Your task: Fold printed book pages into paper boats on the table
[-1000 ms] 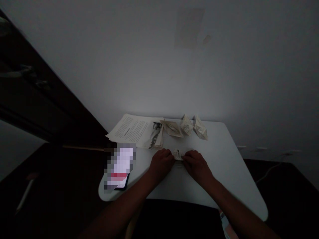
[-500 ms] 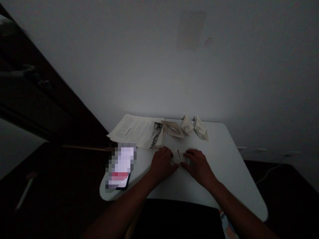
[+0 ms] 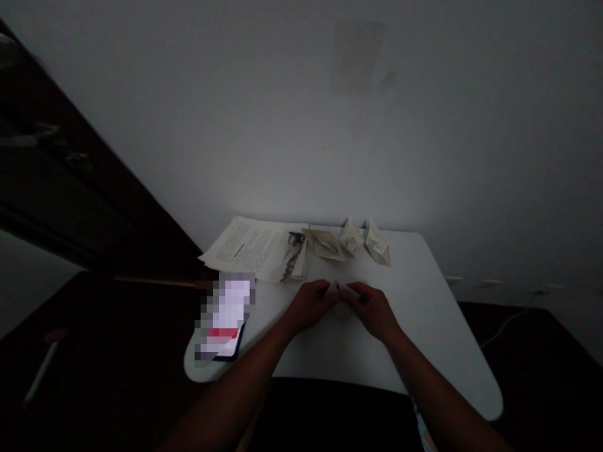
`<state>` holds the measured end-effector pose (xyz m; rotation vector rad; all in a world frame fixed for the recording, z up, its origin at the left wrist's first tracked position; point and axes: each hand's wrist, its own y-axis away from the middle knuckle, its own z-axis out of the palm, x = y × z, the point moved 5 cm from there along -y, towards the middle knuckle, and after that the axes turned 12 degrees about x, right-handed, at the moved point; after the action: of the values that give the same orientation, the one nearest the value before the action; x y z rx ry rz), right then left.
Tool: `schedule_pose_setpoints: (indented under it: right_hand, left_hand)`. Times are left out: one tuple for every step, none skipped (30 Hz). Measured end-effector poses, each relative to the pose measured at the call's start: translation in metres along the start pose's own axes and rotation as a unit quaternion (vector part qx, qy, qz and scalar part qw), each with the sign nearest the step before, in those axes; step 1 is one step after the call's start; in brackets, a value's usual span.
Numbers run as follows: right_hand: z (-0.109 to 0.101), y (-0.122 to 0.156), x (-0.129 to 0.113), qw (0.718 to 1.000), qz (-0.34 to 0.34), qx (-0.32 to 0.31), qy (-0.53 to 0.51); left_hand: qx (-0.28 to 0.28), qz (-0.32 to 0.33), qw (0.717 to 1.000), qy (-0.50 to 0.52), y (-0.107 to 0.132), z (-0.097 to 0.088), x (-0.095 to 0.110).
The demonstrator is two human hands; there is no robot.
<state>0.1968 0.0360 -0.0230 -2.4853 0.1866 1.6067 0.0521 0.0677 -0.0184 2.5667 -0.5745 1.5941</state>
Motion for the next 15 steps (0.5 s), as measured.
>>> schedule_pose_setpoints:
  right_hand:
    - [0.001, 0.0, 0.001, 1.0, 0.006, -0.004, -0.023]
    - [0.002, -0.001, 0.001, 0.999, 0.011, -0.004, -0.043]
    - [0.003, -0.001, 0.002, 0.998, 0.014, -0.002, -0.056]
    - [0.004, 0.0, 0.003, 0.998, 0.017, 0.001, -0.065]
    - [0.005, 0.0, 0.004, 0.997, 0.02, 0.0, -0.07]
    - [0.007, 0.001, 0.004, 0.997, 0.02, -0.004, -0.074]
    - [0.009, 0.002, 0.004, 0.997, 0.016, -0.013, -0.072]
    - [0.01, 0.003, 0.003, 0.998, 0.006, -0.021, -0.064]
    - [0.011, 0.004, 0.002, 0.998, -0.009, -0.028, -0.048]
    - [0.012, 0.005, 0.0, 0.999, -0.028, -0.031, -0.028]
    - [0.013, 0.006, -0.001, 0.998, -0.048, -0.029, -0.006]
    - [0.012, 0.007, -0.003, 0.997, -0.067, -0.023, 0.013]
    - [0.012, 0.008, -0.004, 0.996, -0.082, -0.015, 0.026]
    - [0.012, 0.009, -0.004, 0.995, -0.09, -0.006, 0.033]
    - [0.012, 0.009, -0.004, 0.995, -0.094, 0.001, 0.035]
  left_hand:
    - [0.004, -0.002, 1.0, 0.014, 0.0, 0.0, -0.001]
    - [0.012, -0.004, 1.0, 0.025, 0.0, -0.001, -0.001]
    - [0.023, -0.006, 0.999, 0.031, 0.0, -0.001, -0.002]
    - [0.034, -0.006, 0.999, 0.034, 0.001, -0.002, -0.003]
    - [0.044, -0.005, 0.998, 0.033, 0.002, -0.002, -0.003]
    - [0.049, -0.003, 0.998, 0.03, 0.003, -0.001, -0.004]
    - [0.047, 0.0, 0.999, 0.023, 0.004, 0.0, -0.004]
    - [0.039, 0.006, 0.999, 0.013, 0.005, 0.001, -0.004]
    - [0.028, 0.013, 1.0, 0.0, 0.006, 0.003, -0.003]
    - [0.019, 0.021, 0.999, -0.015, 0.007, 0.004, -0.003]
    - [0.012, 0.03, 0.999, -0.03, 0.008, 0.005, -0.003]
    - [0.008, 0.036, 0.998, -0.043, 0.008, 0.006, -0.002]
    - [0.006, 0.041, 0.998, -0.051, 0.008, 0.006, -0.002]
    - [0.006, 0.042, 0.998, -0.054, 0.008, 0.006, -0.002]
    - [0.006, 0.042, 0.998, -0.055, 0.008, 0.007, -0.001]
